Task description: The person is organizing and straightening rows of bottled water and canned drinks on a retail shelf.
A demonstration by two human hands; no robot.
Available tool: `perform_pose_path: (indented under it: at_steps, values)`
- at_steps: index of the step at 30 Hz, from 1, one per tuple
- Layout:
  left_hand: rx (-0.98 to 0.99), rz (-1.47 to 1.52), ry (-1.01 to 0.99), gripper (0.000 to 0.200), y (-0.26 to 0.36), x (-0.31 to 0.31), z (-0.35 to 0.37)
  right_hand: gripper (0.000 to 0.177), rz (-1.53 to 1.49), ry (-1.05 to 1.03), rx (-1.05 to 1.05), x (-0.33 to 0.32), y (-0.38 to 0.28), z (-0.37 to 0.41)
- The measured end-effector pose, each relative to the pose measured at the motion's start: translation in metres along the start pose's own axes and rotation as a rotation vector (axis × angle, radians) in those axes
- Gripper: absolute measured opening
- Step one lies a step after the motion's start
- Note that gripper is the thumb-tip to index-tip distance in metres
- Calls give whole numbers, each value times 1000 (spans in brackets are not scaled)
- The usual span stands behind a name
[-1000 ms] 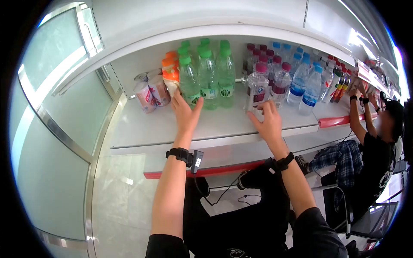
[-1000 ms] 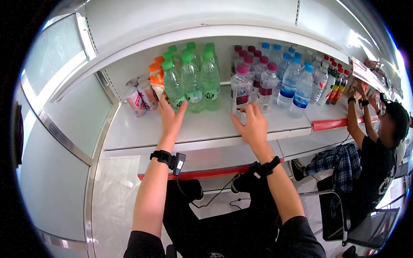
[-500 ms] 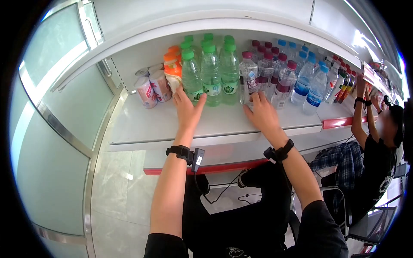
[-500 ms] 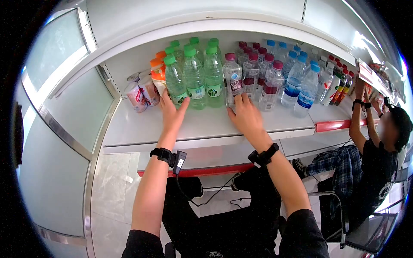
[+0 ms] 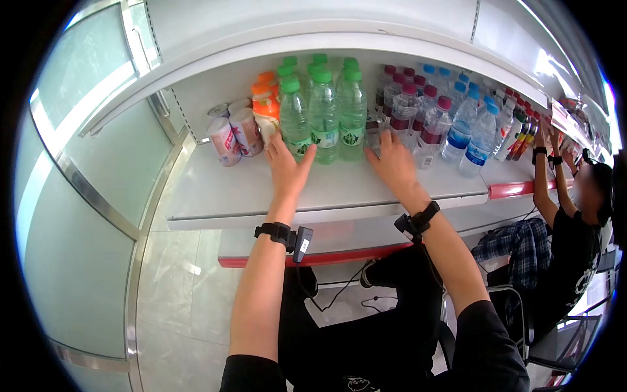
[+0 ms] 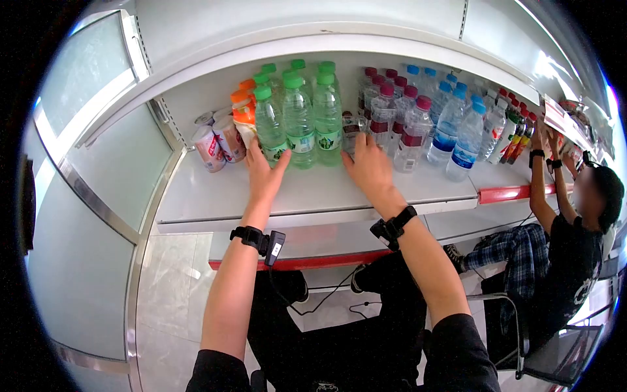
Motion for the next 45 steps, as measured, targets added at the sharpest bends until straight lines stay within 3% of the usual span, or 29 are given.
perform_pose_path:
  at_steps: [4,9,12,16,18,21,25,27,28,30,31,33,34,35,38,42,44,45]
  values:
    - [-13,-7,-8,90,-1,1,1,55,66,36,28,-9,-7,-3]
    - [0,9,-10,89,-2,2,1,65,144,-191,123,8,1,-16]
    - [-13,0,-3,88,-2,0,-1,66,151,-212,161,5,3,-12]
    - [-1,-9,13,86,-5,2,0,68,153,-238,157,-32,-4,13]
    - [9,-13,33,85,-6,4,-1,69,175,-406,174,-47,-6,19]
    - [72,-16,46,82,1,1,0,71,174,-457,157,-46,-2,13]
    - [-44,9,-13,84,0,-3,-1,75,151,-386,175,-22,21,3]
    - [-55,-22,0,83,-3,-2,1,74,-302,-404,260,-12,48,3]
    - [-14,-33,26,80,-2,-2,1,74,-301,-401,256,-14,54,9]
    - [33,-40,57,78,0,-1,-1,74,-811,-517,408,-26,47,34]
    - [33,-16,58,78,-2,0,-1,74,-810,-516,406,-18,51,39]
    - [26,7,46,78,-1,1,0,69,-1138,-180,226,-17,47,44]
    - [33,-3,43,78,-1,0,0,69,-1279,-169,199,-14,47,48]
    - [41,-15,39,78,0,-1,1,69,-1284,-169,209,-16,47,48]
    - [-33,42,-15,81,0,-2,1,66,-1005,-312,-22,-12,44,37]
    - [-42,38,-12,81,1,-2,-1,66,-887,-312,-5,-14,49,29]
    - [34,-1,23,77,4,-2,1,68,-579,-449,127,-19,50,24]
    - [38,-2,16,77,4,-1,1,68,-583,-446,134,-17,49,21]
Point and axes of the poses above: each hand's wrist, its own z-axis away from the middle knuckle, its own x-axis out of the palm, y = z × x, the point moved 4 cm from there along -z, towards the middle knuckle, and after that the axes turned 3 degrees about -y, right-handed, at the moved point
